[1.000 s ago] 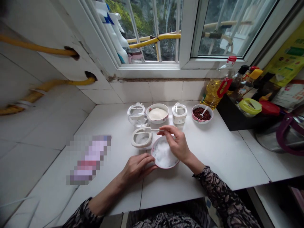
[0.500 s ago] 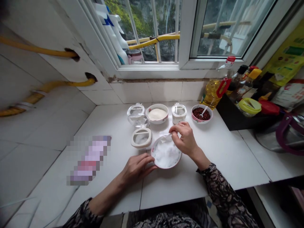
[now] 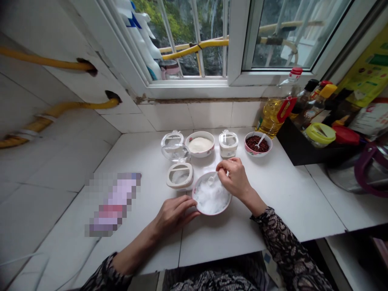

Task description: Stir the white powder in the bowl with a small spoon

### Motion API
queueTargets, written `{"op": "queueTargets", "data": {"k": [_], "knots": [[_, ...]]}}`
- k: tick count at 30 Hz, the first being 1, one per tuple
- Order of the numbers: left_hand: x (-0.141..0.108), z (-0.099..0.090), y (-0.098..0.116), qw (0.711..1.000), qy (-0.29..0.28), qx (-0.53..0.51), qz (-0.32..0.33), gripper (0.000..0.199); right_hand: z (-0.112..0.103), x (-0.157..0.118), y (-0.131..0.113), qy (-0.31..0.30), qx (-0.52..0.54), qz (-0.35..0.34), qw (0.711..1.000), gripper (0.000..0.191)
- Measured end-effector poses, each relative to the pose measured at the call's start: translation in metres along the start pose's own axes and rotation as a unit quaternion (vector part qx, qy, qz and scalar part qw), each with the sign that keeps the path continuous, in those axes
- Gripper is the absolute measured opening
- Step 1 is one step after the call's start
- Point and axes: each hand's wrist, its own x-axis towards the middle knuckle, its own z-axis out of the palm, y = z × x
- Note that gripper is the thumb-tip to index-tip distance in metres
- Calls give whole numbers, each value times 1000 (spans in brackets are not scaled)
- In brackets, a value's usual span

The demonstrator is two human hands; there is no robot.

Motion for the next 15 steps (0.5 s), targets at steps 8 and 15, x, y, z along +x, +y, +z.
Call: {"op": "queueTargets", "data": {"k": [8, 15], "knots": [[1, 0, 0, 1000, 3, 4, 8, 14, -1, 0, 1, -1, -6, -6, 1000, 21], [0, 1, -1, 1000, 4, 2, 7, 14, 7, -4, -2, -38, 8, -22, 999, 20]]}}
